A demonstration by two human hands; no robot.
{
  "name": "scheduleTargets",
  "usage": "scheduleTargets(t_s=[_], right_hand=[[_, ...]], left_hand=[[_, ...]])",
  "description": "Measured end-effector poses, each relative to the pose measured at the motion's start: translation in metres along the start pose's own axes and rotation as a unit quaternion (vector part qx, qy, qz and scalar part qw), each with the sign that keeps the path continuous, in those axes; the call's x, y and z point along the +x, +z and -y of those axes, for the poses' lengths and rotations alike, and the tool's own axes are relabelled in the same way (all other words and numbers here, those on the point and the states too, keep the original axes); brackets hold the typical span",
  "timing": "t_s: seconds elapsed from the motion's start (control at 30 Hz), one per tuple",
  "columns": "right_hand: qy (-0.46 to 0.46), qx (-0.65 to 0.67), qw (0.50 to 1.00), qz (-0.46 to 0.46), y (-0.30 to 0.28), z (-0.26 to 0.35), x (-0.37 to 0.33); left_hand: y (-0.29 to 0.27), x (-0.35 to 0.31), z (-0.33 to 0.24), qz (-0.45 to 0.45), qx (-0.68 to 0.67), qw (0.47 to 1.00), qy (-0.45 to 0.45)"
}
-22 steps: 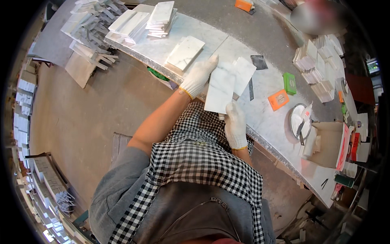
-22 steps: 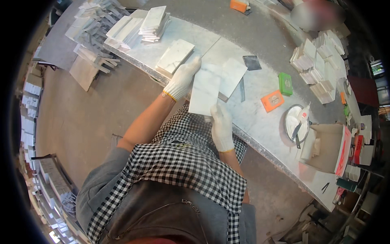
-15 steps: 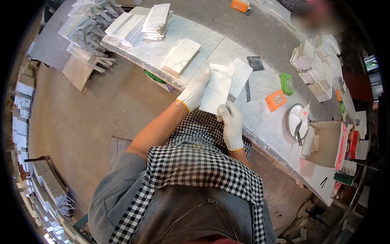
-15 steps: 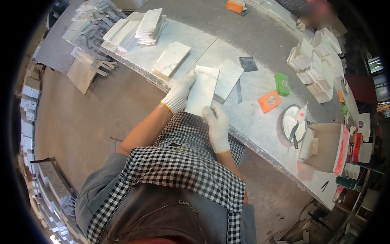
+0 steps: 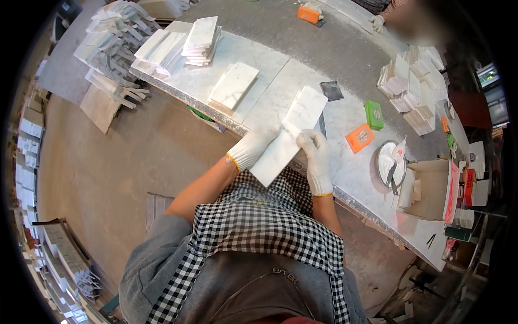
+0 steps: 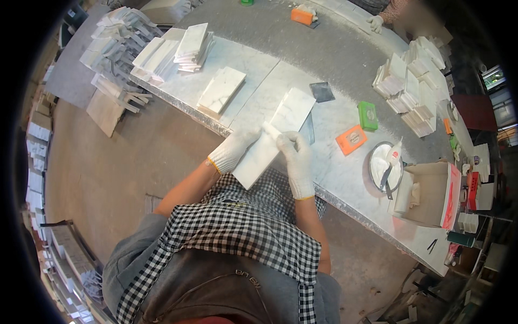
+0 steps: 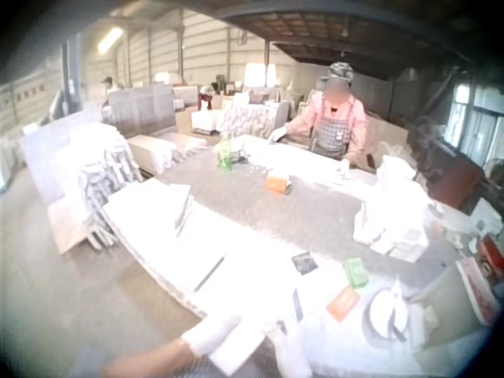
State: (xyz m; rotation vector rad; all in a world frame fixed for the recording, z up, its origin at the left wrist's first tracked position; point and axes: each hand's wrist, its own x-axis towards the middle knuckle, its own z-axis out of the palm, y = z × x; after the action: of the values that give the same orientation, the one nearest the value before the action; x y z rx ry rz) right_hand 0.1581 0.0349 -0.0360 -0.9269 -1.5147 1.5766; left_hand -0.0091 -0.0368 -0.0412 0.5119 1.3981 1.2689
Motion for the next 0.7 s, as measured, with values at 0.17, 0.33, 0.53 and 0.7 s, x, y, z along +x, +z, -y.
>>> scheduleTargets(t_s=[0.17,0.33,0.53,0.7], right_hand=[[0.119,0.045,0.990,-0.066,-0.016,0.007,-0.005],[0.124,0.051,0.987,-0.086,-0.026,-0.028,-0.009],[0.108,0.053,0.990,-0.073,-0.025,-0.041,-0.005],[0.086,0.065,0.992,-0.058,-0.027,-0.055,-0.005]], left_hand=[[-0.024,-0.002,-0.006,0.031,0.088,0.995,0.025],[-0.073,0.043,-0.039,-0.081,0.195,0.970,0.119],[-0.140,0.113,-0.089,-0.218,0.376,0.881,0.188],[-0.145,0.130,-0.106,-0.230,0.469,0.844,0.122]])
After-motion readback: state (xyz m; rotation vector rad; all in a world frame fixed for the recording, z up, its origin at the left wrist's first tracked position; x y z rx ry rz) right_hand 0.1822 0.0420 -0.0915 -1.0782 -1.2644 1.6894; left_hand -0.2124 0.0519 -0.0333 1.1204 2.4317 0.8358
